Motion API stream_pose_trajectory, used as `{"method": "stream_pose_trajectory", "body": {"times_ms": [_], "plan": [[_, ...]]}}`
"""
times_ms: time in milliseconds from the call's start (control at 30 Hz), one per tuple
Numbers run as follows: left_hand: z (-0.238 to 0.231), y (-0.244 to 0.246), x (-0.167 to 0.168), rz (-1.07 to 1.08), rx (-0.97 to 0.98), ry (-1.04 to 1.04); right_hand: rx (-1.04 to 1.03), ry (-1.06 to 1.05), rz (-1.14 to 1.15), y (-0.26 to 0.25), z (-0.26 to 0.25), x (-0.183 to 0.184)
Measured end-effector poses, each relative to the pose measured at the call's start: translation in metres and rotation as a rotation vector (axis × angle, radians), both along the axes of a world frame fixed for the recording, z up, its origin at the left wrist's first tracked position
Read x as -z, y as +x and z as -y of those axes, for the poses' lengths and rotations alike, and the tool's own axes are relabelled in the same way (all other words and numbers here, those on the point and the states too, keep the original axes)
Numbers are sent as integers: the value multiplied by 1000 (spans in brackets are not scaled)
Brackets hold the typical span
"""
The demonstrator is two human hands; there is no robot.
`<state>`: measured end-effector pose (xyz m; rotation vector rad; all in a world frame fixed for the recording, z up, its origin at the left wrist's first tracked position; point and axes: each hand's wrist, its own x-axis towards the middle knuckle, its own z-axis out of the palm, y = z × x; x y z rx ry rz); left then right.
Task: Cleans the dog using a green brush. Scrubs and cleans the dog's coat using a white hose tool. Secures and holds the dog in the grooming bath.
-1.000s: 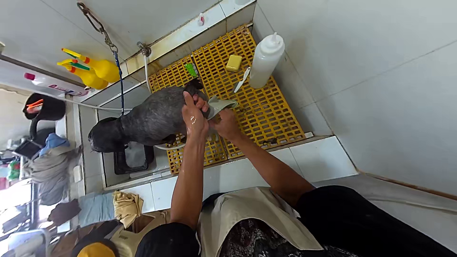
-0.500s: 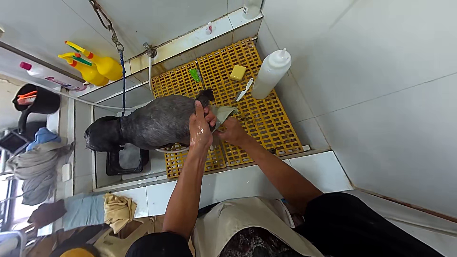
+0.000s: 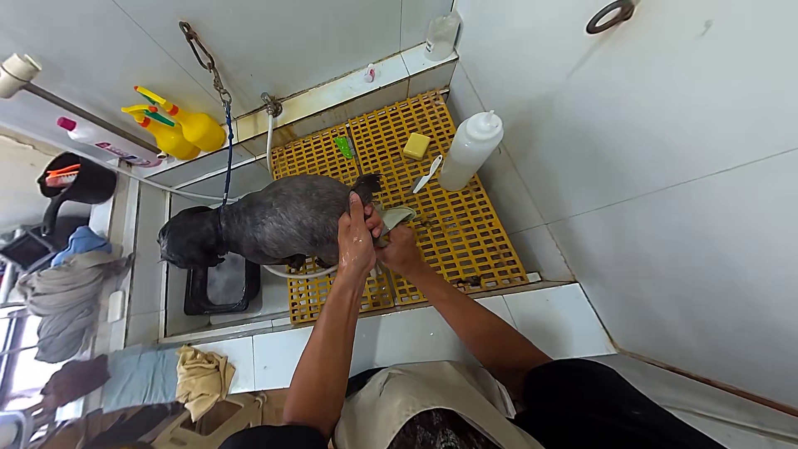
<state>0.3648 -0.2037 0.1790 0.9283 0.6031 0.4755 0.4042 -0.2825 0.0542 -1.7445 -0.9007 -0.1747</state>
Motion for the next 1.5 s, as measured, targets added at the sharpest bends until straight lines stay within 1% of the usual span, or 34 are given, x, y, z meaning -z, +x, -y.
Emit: {"method": "stream_pose_trajectory", "body": {"times_ms": [267, 633, 733, 900, 1067, 1167, 1300, 1500], "plan": [[1, 2, 3, 14, 41, 21, 18, 14, -102, -1, -1, 0], [3, 2, 5, 14, 71, 20, 3, 40, -154, 1, -3, 10], [2, 1, 5, 8, 75, 36, -7, 55, -178, 0, -4, 8], [4, -4, 4, 25, 66, 46, -43, 79, -215, -3, -5, 7], [6, -12, -1, 22, 34, 45, -85, 74, -175, -4, -5, 3], [9, -17, -3, 18, 14, 43, -155, 85, -167, -5, -2, 0], [14, -24, -5, -5, -25, 21, -199, 97, -141, -9, 2, 4], [21, -27, -2, -15, -38, 1, -210, 128, -213, -16, 8, 8]]}}
